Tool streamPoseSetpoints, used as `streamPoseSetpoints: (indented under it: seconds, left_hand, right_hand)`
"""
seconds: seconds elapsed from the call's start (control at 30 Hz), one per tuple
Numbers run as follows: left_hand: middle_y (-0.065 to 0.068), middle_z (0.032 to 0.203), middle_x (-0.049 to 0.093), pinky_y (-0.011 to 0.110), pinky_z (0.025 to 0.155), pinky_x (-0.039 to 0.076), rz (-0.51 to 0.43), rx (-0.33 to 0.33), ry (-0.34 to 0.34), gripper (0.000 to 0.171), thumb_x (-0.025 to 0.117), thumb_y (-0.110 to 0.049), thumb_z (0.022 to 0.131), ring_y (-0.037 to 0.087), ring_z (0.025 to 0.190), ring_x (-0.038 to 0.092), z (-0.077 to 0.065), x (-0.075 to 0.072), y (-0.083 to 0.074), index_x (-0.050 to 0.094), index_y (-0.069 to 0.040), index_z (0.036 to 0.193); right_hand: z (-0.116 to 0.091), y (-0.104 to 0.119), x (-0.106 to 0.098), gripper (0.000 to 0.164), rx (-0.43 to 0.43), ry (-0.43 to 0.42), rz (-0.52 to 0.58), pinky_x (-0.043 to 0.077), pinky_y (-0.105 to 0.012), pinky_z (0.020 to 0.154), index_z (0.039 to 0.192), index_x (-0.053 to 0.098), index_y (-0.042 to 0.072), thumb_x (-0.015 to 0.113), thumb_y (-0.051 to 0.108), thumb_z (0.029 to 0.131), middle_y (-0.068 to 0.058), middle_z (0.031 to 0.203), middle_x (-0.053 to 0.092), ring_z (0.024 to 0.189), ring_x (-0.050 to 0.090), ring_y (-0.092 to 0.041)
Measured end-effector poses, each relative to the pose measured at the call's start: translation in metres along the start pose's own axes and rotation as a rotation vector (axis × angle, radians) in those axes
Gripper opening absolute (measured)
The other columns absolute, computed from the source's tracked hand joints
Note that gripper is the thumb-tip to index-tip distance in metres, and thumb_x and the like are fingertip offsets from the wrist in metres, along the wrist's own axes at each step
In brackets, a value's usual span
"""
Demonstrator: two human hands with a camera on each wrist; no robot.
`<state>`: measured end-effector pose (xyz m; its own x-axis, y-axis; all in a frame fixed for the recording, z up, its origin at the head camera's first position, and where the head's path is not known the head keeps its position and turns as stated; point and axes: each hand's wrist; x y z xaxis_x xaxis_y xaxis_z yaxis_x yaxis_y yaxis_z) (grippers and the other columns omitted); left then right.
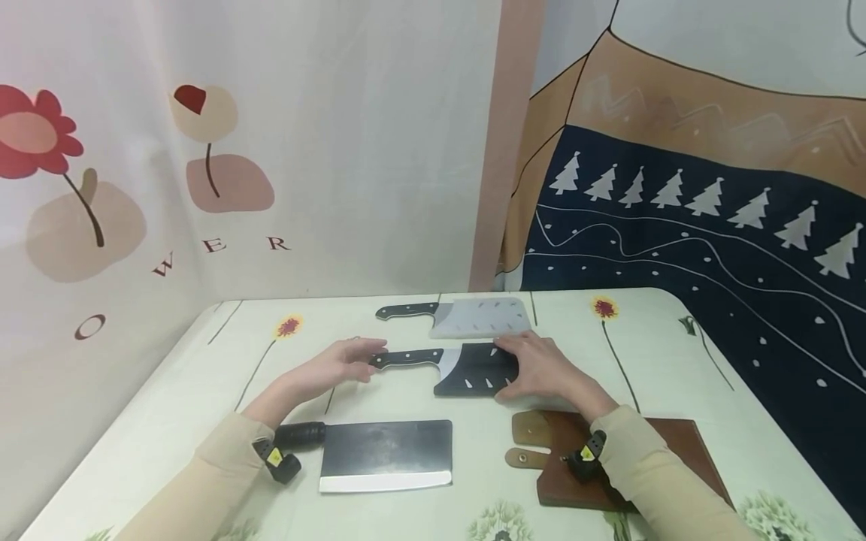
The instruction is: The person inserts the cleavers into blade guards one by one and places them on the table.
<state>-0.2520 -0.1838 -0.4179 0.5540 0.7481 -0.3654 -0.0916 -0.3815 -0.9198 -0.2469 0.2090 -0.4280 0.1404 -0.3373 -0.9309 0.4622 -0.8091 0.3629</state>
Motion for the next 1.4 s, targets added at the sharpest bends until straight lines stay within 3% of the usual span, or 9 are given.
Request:
streamPoseSetpoints:
  seconds: [0.27, 0.43, 0.7, 0.93, 1.13, 1.4]
  left_hand:
    - [0.030, 0.152, 0.043, 0.043, 0.106, 0.047, -0.052, 0.006, -0.010, 0.060, 0.061, -0.001, 0.097, 0.043, 0.139, 0.044, -0.004, -0.002, 0.005, 0.038, 0.011, 0.151]
    - [0.031, 0.149, 0.046, 0.044, 0.104, 0.048, -0.034, 0.015, -0.021, 0.059, 0.060, -0.003, 0.099, 0.044, 0.137, 0.046, -0.009, -0.006, 0.006, 0.038, 0.011, 0.151]
    - [0.027, 0.134, 0.061, 0.041, 0.087, 0.057, 0.015, 0.027, -0.088, 0.054, 0.062, -0.004, 0.100, 0.039, 0.122, 0.059, -0.023, -0.020, 0.009, 0.044, 0.010, 0.149]
    - [0.026, 0.125, 0.066, 0.033, 0.084, 0.057, 0.084, 0.095, -0.098, 0.054, 0.066, -0.004, 0.097, 0.039, 0.117, 0.062, -0.046, -0.027, 0.010, 0.047, 0.012, 0.146]
    - [0.020, 0.115, 0.071, 0.028, 0.082, 0.055, 0.164, 0.130, -0.083, 0.048, 0.070, -0.005, 0.095, 0.027, 0.106, 0.066, -0.072, -0.028, 0.012, 0.057, 0.009, 0.138]
    - [0.015, 0.111, 0.073, 0.029, 0.087, 0.055, 0.171, 0.166, -0.076, 0.042, 0.074, -0.005, 0.092, 0.022, 0.102, 0.068, -0.103, -0.028, 0.029, 0.064, 0.008, 0.132]
  right_hand:
    - [-0.003, 0.000, -0.002, 0.089, -0.021, 0.002, 0.038, 0.034, -0.066, 0.104, 0.143, 0.059, 0.004, 0.091, 0.043, 0.070, -0.020, 0.147, 0.054, 0.133, 0.043, -0.044]
    - [-0.015, -0.002, -0.012, 0.087, -0.013, -0.002, 0.070, 0.032, -0.068, 0.105, 0.145, 0.058, 0.005, 0.090, 0.041, 0.073, -0.020, 0.147, 0.054, 0.133, 0.043, -0.043]
    - [-0.044, -0.008, -0.033, 0.082, -0.011, -0.028, 0.146, 0.040, -0.069, 0.101, 0.147, 0.055, 0.006, 0.089, 0.036, 0.079, -0.022, 0.147, 0.052, 0.133, 0.044, -0.045]
    - [-0.073, -0.011, -0.041, 0.079, 0.006, 0.018, 0.254, 0.039, -0.072, 0.098, 0.149, 0.054, 0.010, 0.086, 0.037, 0.082, -0.021, 0.147, 0.051, 0.132, 0.045, -0.045]
    - [-0.098, -0.013, -0.041, 0.079, -0.019, 0.071, 0.299, 0.043, -0.071, 0.095, 0.149, 0.052, 0.009, 0.085, 0.038, 0.084, -0.022, 0.146, 0.051, 0.129, 0.046, -0.047]
    - [-0.131, -0.024, -0.037, 0.083, 0.028, 0.085, 0.267, 0.049, -0.052, 0.092, 0.151, 0.050, 0.015, 0.087, 0.039, 0.081, -0.015, 0.143, 0.053, 0.125, 0.049, -0.037]
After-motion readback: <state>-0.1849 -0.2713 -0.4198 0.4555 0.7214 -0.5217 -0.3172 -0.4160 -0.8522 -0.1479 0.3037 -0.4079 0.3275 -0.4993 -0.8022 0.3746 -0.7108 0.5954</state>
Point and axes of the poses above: each hand's wrist, its own z-axis towards the middle knuckle, its own x-axis out of the palm, y = z × x
